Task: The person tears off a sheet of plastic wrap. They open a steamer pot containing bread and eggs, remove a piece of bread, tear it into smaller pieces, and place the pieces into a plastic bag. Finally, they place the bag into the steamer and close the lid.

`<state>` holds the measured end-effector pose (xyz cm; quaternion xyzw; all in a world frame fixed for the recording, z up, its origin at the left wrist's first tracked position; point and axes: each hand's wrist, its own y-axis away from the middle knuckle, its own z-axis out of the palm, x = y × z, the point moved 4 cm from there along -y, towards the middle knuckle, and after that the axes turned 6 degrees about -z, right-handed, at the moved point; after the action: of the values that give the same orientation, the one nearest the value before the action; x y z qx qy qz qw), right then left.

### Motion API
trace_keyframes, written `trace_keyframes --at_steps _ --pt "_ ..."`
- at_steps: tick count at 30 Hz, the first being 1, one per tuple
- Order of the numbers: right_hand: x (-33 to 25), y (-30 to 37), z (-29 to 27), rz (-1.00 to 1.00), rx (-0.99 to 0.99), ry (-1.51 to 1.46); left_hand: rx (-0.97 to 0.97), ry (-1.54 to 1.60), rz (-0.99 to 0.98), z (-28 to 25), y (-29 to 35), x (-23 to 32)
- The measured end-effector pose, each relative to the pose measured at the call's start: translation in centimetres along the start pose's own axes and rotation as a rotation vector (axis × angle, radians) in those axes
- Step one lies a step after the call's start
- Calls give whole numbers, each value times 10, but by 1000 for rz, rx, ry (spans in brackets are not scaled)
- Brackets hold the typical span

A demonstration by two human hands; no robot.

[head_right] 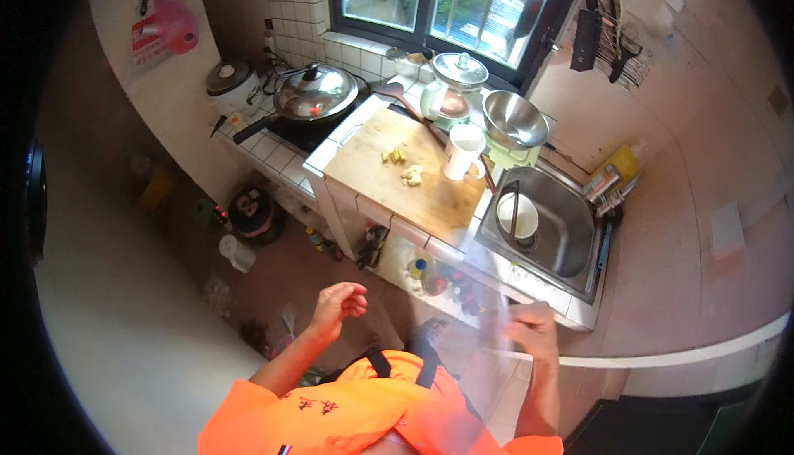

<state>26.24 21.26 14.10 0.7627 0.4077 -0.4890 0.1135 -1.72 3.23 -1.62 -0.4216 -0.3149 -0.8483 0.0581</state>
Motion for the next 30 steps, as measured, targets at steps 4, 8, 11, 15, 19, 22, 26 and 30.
trace_keyframes --at_steps 4,8,11,15,19,22,26,30 --pt "14 26 -10 106 168 -373 -77 -6 -6 19 -4 -10" --pt "42 26 35 135 3 -220 -12 -112 26 18 -9 13" --pt "74 40 33 357 128 -467 -12 -81 78 44 -20 20" --pt "114 77 10 510 345 -622 -93 -133 15 69 -22 16" --pt "169 121 -11 599 745 -504 -146 -175 -24 106 -35 10" --pt "212 158 -42 610 915 -243 -172 -189 -42 130 -41 2" --pt "254 187 -78 698 945 -41 -210 -200 -78 157 -52 -10" --pt "254 188 -94 800 926 -99 -217 -173 -87 166 -55 -16"
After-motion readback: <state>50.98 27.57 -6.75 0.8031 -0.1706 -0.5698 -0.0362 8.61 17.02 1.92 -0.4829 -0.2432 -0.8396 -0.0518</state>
